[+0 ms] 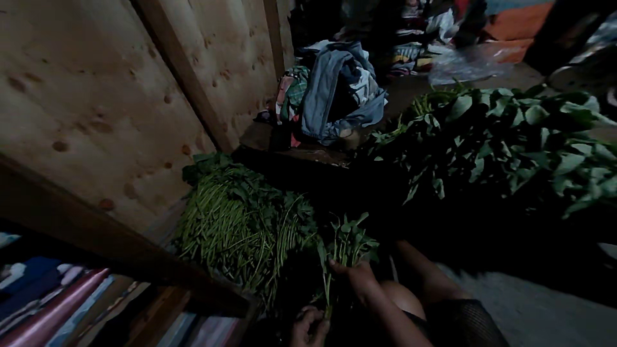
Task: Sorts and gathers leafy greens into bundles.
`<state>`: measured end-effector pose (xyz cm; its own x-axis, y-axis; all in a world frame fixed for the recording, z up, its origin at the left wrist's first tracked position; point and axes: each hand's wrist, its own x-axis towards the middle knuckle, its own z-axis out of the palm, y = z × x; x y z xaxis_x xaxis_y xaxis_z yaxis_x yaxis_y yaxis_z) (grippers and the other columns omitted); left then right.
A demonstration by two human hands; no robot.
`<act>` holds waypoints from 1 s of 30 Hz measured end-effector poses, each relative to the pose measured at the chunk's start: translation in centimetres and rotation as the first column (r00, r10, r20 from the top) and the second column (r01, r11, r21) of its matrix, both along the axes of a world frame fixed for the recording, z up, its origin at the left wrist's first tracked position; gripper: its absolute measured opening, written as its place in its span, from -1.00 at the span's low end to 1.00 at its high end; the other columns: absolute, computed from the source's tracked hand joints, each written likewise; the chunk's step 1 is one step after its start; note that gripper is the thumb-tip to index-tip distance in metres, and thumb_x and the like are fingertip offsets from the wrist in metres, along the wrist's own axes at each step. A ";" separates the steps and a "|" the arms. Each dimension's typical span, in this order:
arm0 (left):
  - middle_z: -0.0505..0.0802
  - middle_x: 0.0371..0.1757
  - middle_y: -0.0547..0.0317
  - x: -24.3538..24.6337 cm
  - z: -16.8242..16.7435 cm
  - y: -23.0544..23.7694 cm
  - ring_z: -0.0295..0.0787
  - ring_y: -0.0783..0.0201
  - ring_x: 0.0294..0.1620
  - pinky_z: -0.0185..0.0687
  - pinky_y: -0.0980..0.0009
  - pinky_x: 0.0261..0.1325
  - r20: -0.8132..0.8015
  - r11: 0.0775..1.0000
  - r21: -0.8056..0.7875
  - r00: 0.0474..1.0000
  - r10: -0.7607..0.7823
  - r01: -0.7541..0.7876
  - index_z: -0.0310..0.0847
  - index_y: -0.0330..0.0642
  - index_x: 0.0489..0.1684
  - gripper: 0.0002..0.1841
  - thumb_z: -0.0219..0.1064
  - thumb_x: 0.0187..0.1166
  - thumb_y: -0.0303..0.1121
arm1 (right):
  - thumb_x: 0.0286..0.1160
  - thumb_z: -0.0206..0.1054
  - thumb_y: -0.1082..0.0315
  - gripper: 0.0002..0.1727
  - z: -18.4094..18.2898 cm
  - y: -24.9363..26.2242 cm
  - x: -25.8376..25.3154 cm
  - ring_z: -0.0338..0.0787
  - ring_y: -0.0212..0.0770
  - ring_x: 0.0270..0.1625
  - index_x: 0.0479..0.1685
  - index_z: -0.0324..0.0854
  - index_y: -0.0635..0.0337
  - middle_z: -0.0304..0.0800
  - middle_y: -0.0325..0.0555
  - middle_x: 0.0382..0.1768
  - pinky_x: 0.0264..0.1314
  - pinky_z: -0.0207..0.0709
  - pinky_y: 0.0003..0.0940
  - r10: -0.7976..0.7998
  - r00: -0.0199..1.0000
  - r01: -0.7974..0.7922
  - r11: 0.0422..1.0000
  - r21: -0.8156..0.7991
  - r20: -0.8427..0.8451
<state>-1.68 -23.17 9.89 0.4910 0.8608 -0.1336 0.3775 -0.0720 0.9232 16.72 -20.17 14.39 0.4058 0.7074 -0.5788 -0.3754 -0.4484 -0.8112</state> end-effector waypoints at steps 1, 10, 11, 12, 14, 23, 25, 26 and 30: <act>0.80 0.13 -0.36 -0.3 -0.1 -0.1 0.75 -0.07 0.26 0.61 0.13 0.40 -0.019 0.998 0.063 1.000 0.005 -0.003 0.76 -0.57 -0.11 -0.76 0.35 0.58 -0.45 | 0.45 0.55 0.39 -0.55 0.0 0.0 0.0 0.86 -0.17 -0.11 0.25 0.54 0.39 0.82 0.08 -0.08 0.00 0.77 -0.25 -0.004 1.000 0.004 1.000 -0.001 0.009; 0.88 -0.17 -0.24 -2.0 -2.6 1.5 0.86 0.00 -0.17 0.75 0.07 0.05 -0.152 0.886 0.161 0.876 0.457 -0.434 0.79 -0.47 -0.08 -0.74 0.51 0.48 -0.39 | 0.60 0.40 0.45 -0.64 -1.1 0.4 0.0 0.87 -0.19 -0.07 0.32 0.57 0.37 0.83 0.07 -0.01 0.02 0.77 -0.29 -0.138 0.990 0.139 0.987 0.080 -0.016; 0.88 -0.14 -0.24 -1.9 -2.6 1.6 0.85 0.00 -0.14 0.75 0.08 0.07 -0.156 0.879 0.136 0.866 0.474 -0.457 0.78 -0.48 -0.07 -0.73 0.51 0.48 -0.39 | 0.61 0.39 0.45 -0.64 -1.0 0.3 0.0 0.86 -0.19 -0.10 0.32 0.56 0.37 0.82 0.07 -0.02 -0.01 0.77 -0.30 -0.124 0.992 0.126 0.988 0.090 -0.033; 0.88 -0.12 -0.26 -1.8 -2.6 1.6 0.85 -0.01 -0.11 0.74 0.09 0.10 -0.151 0.871 0.117 0.859 0.490 -0.477 0.78 -0.49 -0.06 -0.73 0.51 0.49 -0.39 | 0.61 0.38 0.45 -0.65 -0.9 0.3 0.0 0.86 -0.19 -0.12 0.31 0.56 0.36 0.81 0.07 -0.03 -0.03 0.78 -0.30 -0.106 0.993 0.111 0.989 0.096 -0.053; 0.88 -0.11 -0.25 -1.3 -3.0 1.5 0.85 0.01 -0.11 0.75 0.10 0.09 -0.125 0.857 0.100 0.848 0.515 -0.506 0.76 -0.49 -0.06 -0.73 0.50 0.50 -0.40 | 0.63 0.37 0.44 -0.64 -0.5 0.1 0.0 0.87 -0.17 -0.15 0.34 0.54 0.34 0.80 0.07 -0.03 -0.06 0.80 -0.29 -0.066 0.993 0.076 0.992 0.098 -0.098; 0.87 -0.24 -0.10 1.1 -3.0 0.2 0.82 0.30 -0.21 0.75 0.37 0.00 0.092 0.876 0.027 0.874 0.477 -0.481 0.74 -0.50 -0.16 -0.80 0.51 0.43 -0.50 | 0.50 0.47 0.49 -0.62 -0.2 -0.2 0.0 0.87 -0.23 -0.11 0.27 0.59 0.31 0.85 -0.02 -0.06 -0.02 0.78 -0.32 0.092 0.993 -0.082 0.988 0.130 -0.070; 0.87 -0.24 -0.10 1.5 -2.6 0.0 0.83 0.30 -0.21 0.77 0.37 0.00 0.102 0.891 0.042 0.889 0.446 -0.452 0.74 -0.49 -0.16 -0.79 0.53 0.42 -0.48 | 0.39 0.53 0.55 -0.55 -0.4 -0.3 0.0 0.85 -0.28 -0.05 0.29 0.59 0.34 0.84 -0.04 -0.02 0.07 0.76 -0.36 0.132 0.991 -0.126 0.982 0.140 -0.033; 0.87 -0.24 -0.10 1.7 -2.3 -0.1 0.84 0.29 -0.21 0.78 0.36 0.00 0.102 0.895 0.048 0.893 0.438 -0.444 0.75 -0.49 -0.16 -0.79 0.53 0.42 -0.48 | 0.35 0.54 0.58 -0.51 -0.3 -0.3 -0.1 0.84 -0.29 -0.04 0.30 0.57 0.36 0.83 -0.05 -0.03 0.08 0.75 -0.37 0.145 0.989 -0.140 0.981 0.137 -0.029; 0.86 -0.25 -0.11 2.3 -2.0 -0.3 0.84 0.32 -0.22 0.78 0.42 -0.02 0.141 0.880 0.088 0.880 0.453 -0.467 0.74 -0.50 -0.18 -0.80 0.54 0.39 -0.51 | 0.31 0.54 0.64 -0.53 0.1 -0.3 -0.4 0.83 -0.32 -0.15 0.24 0.56 0.37 0.81 -0.09 -0.15 -0.01 0.75 -0.41 0.150 0.988 -0.146 0.981 0.126 -0.023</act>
<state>0.61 -23.43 7.85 0.0414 0.9990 0.0137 0.2881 -0.0251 0.9573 16.34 -20.50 14.47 0.2744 0.8250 -0.4941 -0.3390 -0.3978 -0.8525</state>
